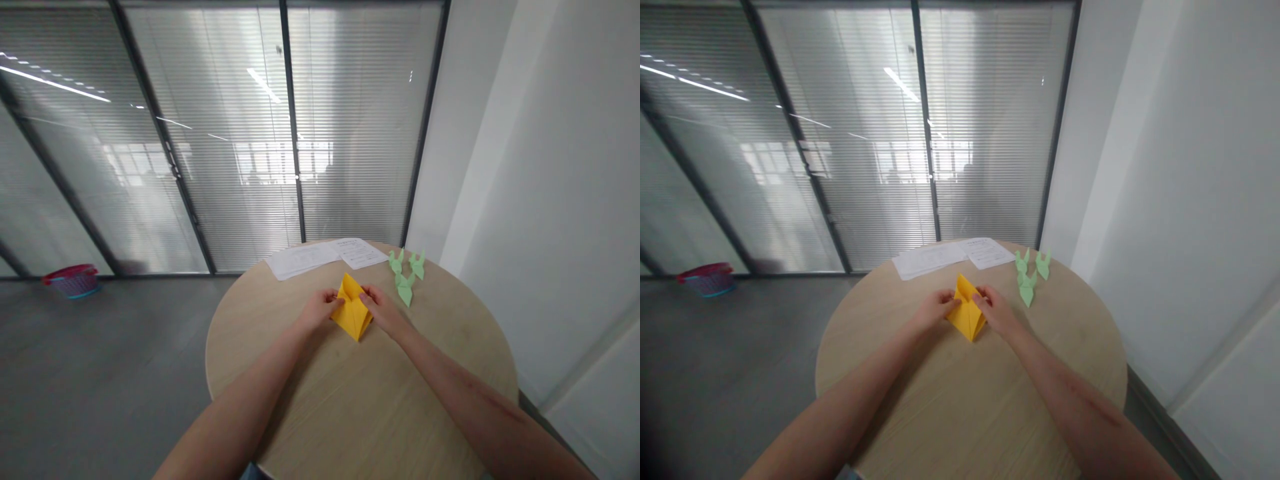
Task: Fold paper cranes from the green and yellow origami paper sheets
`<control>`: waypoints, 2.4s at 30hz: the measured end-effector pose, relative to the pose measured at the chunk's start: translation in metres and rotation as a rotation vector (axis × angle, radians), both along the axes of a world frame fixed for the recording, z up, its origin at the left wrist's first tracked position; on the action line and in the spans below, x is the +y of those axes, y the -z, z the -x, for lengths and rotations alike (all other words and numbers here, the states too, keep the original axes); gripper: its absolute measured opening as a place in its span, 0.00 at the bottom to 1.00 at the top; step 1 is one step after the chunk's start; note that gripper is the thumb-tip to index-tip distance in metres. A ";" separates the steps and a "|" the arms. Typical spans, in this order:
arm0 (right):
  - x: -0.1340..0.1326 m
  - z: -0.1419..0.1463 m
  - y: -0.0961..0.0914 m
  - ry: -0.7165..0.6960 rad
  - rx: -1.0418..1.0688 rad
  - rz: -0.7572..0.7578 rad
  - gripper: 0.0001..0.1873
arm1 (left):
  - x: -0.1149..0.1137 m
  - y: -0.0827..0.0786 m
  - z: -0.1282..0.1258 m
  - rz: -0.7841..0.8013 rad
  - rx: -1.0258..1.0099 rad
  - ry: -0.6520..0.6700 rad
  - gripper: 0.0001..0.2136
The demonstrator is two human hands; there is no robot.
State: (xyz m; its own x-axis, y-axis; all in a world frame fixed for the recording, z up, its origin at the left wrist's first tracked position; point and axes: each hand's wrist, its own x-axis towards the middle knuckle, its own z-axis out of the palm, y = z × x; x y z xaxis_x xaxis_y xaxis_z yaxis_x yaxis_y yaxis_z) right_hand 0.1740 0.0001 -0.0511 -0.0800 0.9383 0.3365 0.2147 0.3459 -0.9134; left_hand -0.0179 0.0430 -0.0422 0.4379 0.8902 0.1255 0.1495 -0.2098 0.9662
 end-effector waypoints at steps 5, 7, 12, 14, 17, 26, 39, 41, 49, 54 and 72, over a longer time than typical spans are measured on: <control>-0.003 0.000 -0.002 -0.016 0.128 0.118 0.28 | 0.002 0.000 0.002 0.059 -0.022 -0.069 0.19; -0.003 -0.001 -0.002 -0.032 0.140 0.136 0.26 | 0.002 -0.001 0.003 0.061 -0.021 -0.093 0.20; -0.003 0.001 -0.002 -0.104 0.183 0.089 0.24 | 0.001 -0.005 0.002 -0.040 0.037 -0.142 0.20; -0.003 0.002 -0.001 -0.115 0.189 0.091 0.25 | -0.001 -0.006 0.003 -0.065 0.055 -0.138 0.20; 0.000 0.004 0.003 -0.097 0.152 0.143 0.28 | -0.002 -0.007 0.002 -0.083 0.075 -0.135 0.20; 0.005 0.002 0.008 -0.186 0.162 0.136 0.21 | -0.006 -0.008 0.000 -0.128 0.156 -0.069 0.21; -0.005 -0.002 0.001 -0.379 0.059 0.272 0.21 | -0.008 -0.014 0.003 -0.079 -0.018 0.024 0.17; -0.006 -0.002 0.001 -0.412 0.047 0.295 0.23 | -0.010 -0.016 0.003 -0.032 -0.051 0.033 0.17; -0.010 -0.001 0.001 -0.505 -0.001 0.334 0.19 | -0.015 -0.019 0.002 0.035 -0.157 0.014 0.17; -0.012 -0.001 0.000 -0.511 -0.057 0.337 0.19 | -0.012 -0.018 0.002 0.023 -0.145 -0.019 0.17; 0.007 -0.005 0.007 -0.083 -0.027 0.123 0.21 | -0.008 -0.012 0.005 -0.027 0.039 0.110 0.21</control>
State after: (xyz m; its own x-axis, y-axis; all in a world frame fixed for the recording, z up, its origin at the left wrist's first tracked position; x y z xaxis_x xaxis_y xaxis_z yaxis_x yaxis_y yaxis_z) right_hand 0.1785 0.0070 -0.0577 -0.1666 0.9621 0.2158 0.2152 0.2491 -0.9443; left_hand -0.0225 0.0352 -0.0300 0.5378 0.8330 0.1296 0.1619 -0.2529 0.9538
